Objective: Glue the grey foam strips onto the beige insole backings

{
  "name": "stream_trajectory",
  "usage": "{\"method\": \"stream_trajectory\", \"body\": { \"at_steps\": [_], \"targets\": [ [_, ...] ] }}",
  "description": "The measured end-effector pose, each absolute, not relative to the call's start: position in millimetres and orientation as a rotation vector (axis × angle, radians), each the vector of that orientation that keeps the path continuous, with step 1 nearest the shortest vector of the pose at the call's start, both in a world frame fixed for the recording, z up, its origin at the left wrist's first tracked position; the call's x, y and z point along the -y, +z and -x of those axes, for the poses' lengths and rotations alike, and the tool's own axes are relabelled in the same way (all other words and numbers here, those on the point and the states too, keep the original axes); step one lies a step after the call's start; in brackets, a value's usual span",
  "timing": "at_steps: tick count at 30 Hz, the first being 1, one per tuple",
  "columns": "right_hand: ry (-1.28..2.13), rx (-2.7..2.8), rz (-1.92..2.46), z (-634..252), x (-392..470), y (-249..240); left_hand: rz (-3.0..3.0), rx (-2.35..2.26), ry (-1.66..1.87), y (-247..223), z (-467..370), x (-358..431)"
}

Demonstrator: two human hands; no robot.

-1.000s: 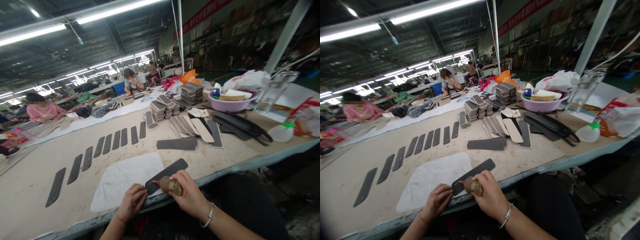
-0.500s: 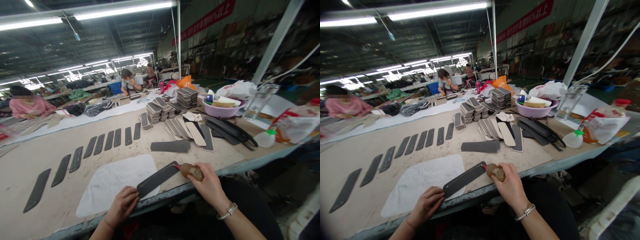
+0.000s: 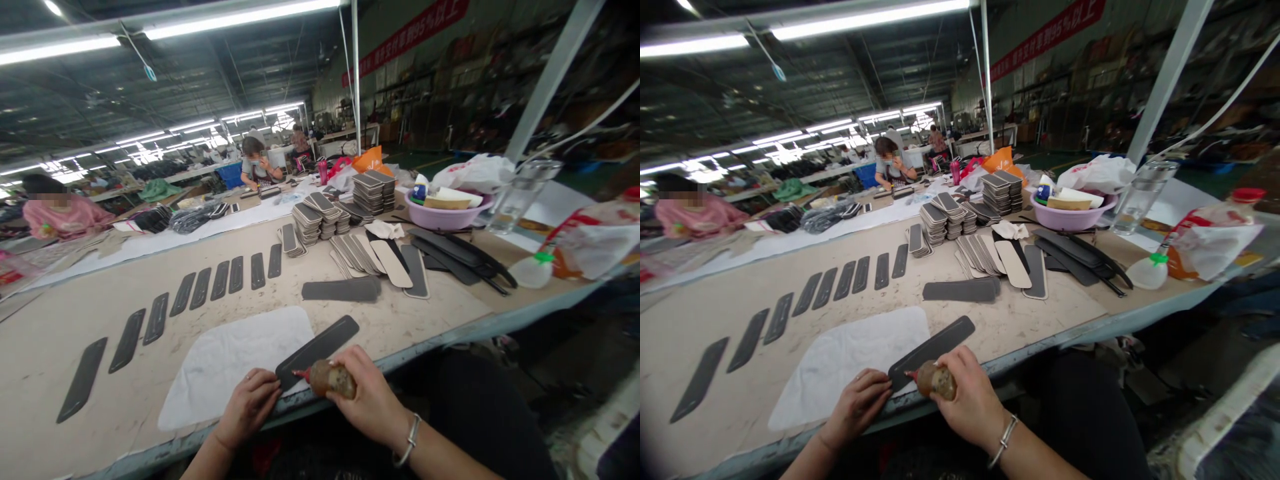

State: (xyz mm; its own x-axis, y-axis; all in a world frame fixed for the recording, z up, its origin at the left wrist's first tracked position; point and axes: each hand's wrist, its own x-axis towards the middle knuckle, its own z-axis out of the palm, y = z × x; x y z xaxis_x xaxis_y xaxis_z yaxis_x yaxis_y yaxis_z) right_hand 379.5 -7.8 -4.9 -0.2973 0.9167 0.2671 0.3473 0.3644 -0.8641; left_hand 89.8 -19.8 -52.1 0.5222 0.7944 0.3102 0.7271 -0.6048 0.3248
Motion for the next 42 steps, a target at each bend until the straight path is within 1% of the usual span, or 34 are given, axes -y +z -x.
{"method": "stream_trajectory", "body": {
  "at_steps": [5,11,13,15,20,24,29,36,42],
  "targets": [
    [0.803,1.809,1.226,-397.3,-3.6,-6.6,-2.586,-1.308,0.669,-51.4,-90.0,19.1],
    [0.463,1.753,1.399,-443.6,-24.7,-19.2,-2.565,-1.317,0.686,-48.7,-91.4,19.4],
    [0.415,1.752,1.402,-446.4,-24.6,-20.2,-2.563,-1.333,0.683,-48.0,-92.1,19.7],
    [0.461,1.769,1.353,-439.0,-19.9,-18.2,-2.564,-1.340,0.673,-47.7,-92.6,19.9],
    [0.770,1.839,1.116,-395.4,-0.4,-7.7,-2.579,-1.349,0.690,-48.8,-93.0,20.5],
    [0.899,1.864,1.069,-367.3,4.5,-3.2,-2.587,-1.343,0.686,-50.6,-92.7,20.8],
    [0.930,1.882,1.099,-358.2,3.3,0.3,-2.589,-1.339,0.693,-51.6,-92.4,20.5],
    [0.962,1.908,1.106,-371.3,7.2,4.5,-2.559,-1.340,0.711,-46.8,-94.1,19.6],
    [0.799,1.830,1.196,-403.1,-8.5,0.4,-2.496,-1.387,0.726,-50.1,-93.2,18.1]
  ]
}}
